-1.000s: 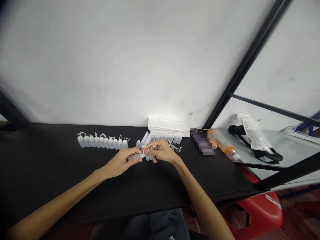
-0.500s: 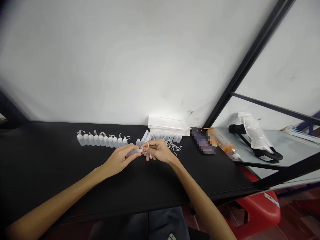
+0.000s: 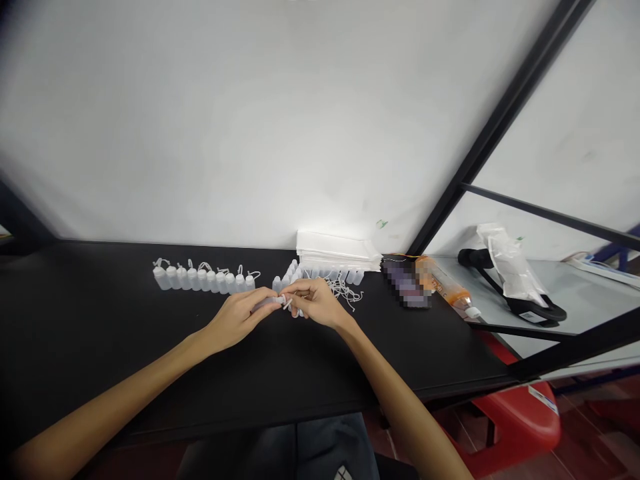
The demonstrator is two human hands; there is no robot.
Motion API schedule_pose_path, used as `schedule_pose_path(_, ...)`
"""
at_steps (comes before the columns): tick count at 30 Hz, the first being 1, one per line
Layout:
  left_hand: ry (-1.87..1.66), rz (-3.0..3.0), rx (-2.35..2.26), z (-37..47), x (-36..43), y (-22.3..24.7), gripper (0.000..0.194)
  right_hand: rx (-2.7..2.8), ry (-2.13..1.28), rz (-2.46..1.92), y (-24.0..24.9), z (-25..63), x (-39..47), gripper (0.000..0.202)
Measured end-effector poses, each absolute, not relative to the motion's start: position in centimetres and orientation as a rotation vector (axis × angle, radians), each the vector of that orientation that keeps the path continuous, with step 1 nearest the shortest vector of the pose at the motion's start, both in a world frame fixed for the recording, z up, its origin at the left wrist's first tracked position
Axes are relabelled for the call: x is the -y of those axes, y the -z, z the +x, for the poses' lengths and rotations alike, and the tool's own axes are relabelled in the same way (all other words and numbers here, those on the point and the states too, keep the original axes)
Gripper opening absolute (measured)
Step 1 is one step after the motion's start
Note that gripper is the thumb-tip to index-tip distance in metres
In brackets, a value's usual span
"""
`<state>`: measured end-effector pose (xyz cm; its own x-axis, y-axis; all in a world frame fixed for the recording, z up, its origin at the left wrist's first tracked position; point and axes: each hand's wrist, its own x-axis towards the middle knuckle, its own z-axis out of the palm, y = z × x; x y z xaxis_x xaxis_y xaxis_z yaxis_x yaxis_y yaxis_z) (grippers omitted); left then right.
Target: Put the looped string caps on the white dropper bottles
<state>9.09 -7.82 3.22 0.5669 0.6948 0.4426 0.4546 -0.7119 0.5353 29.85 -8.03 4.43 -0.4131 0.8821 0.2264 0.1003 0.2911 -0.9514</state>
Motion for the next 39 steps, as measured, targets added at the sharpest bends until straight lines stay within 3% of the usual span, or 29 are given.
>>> schedule_pose_path(39, -1.115, 2.181, -1.064, 9.8, 8.0, -3.2, 0.049, 1.755, -1.193, -0.740, -4.0, 28.3, 9.2, 0.025)
